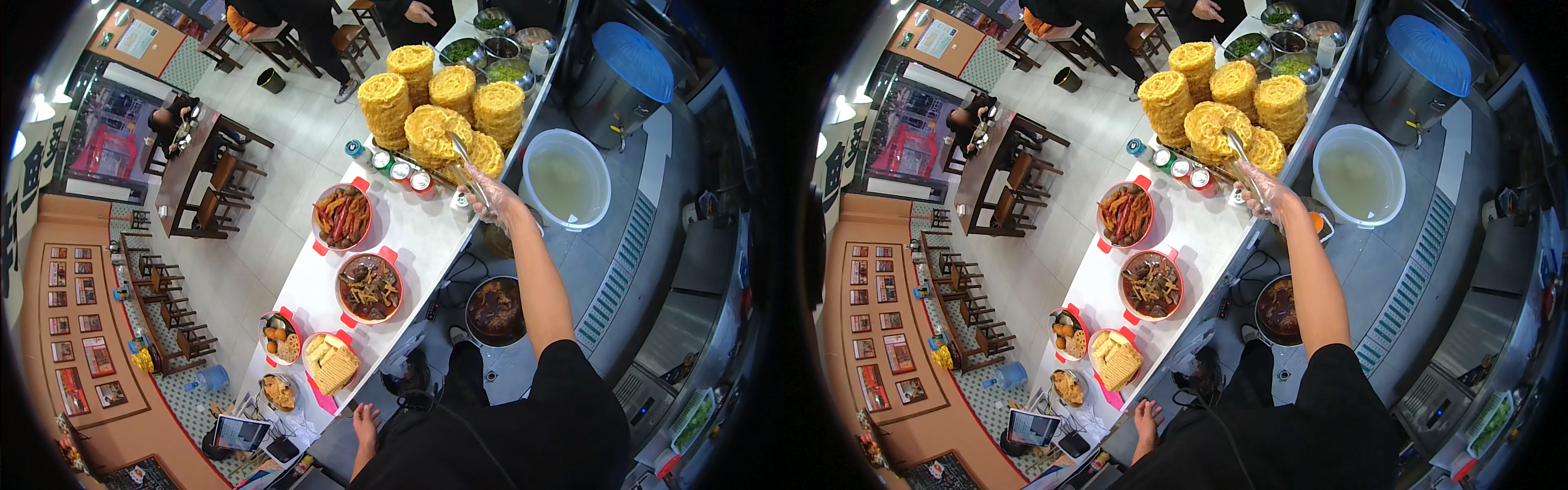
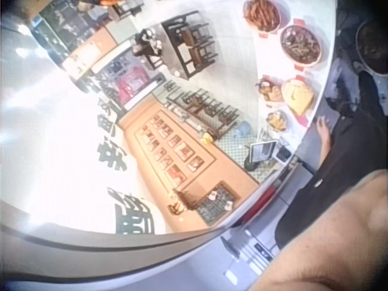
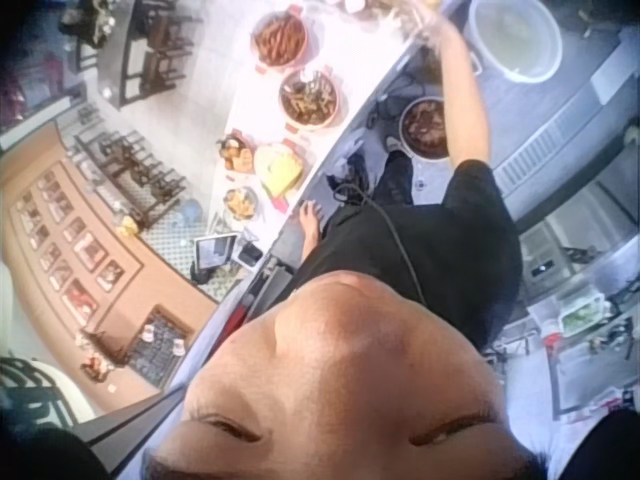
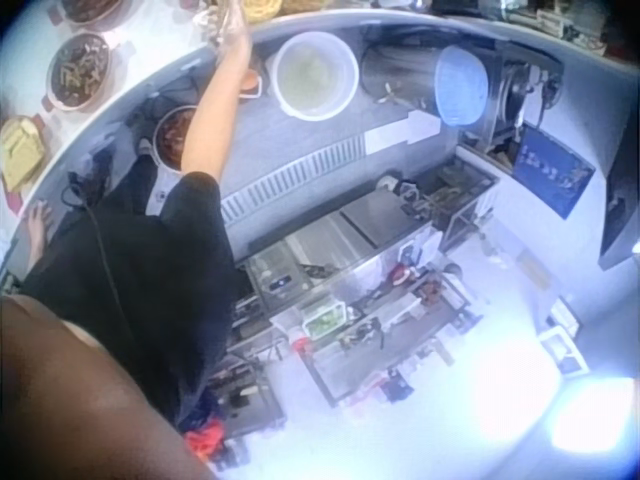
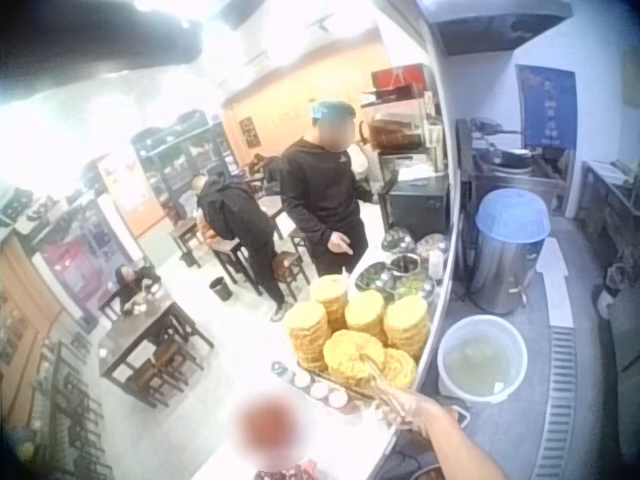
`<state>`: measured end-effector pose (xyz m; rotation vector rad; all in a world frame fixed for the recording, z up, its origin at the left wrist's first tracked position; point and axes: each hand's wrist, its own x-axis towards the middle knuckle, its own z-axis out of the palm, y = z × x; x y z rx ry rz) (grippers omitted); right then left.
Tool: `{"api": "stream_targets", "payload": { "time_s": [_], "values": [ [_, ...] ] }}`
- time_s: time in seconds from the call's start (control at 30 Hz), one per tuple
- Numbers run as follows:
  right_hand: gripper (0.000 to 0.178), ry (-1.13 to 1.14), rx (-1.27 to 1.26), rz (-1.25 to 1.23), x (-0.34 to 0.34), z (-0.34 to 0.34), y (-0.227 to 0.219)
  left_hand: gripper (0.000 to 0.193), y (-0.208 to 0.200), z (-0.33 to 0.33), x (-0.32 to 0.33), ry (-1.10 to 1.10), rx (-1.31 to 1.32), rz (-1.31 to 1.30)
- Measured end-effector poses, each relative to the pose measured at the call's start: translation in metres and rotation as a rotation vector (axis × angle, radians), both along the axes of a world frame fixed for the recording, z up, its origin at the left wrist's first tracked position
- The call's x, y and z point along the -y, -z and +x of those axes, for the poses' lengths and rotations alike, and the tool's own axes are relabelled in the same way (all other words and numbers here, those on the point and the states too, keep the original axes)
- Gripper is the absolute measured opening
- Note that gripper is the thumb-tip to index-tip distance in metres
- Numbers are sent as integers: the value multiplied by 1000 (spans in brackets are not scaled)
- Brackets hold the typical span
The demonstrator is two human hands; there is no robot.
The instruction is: The person assembles multiple noodle bowls by adding various toppings from containers, ladling broth from a large pot, and placing fried items on top. The finished bowls are placed on a counter for service.
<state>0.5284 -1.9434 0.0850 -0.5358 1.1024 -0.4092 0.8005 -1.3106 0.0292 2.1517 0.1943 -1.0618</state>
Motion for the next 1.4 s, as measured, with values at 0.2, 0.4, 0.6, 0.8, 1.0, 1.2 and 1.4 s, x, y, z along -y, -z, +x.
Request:
{"api": "stream_targets", "payload": {
  "time_s": [0.2,0.4,0.6,0.8,1.0,1.2,1.4],
  "values": [
    [69,30,-82,-96,-8,7,-12,47,8,-1,-7,7,-19,1],
    [73,82,-152,-169,0,13,0,47,7,1,-3,7,-10,-4],
    [70,192,54,-111,5,16,12,47,3,-3,1,-3,-20,-2],
    [62,291,155,14,22,20,23,49,2,-5,0,3,-15,2],
    [54,250,135,-18,34,20,40,49,5,-3,-4,14,-25,-4],
    [47,191,59,-73,21,10,23,47,12,-5,-11,9,-34,-15],
    [56,162,5,-242,7,6,15,53,16,-3,-11,47,-26,-48]
  ]
}}
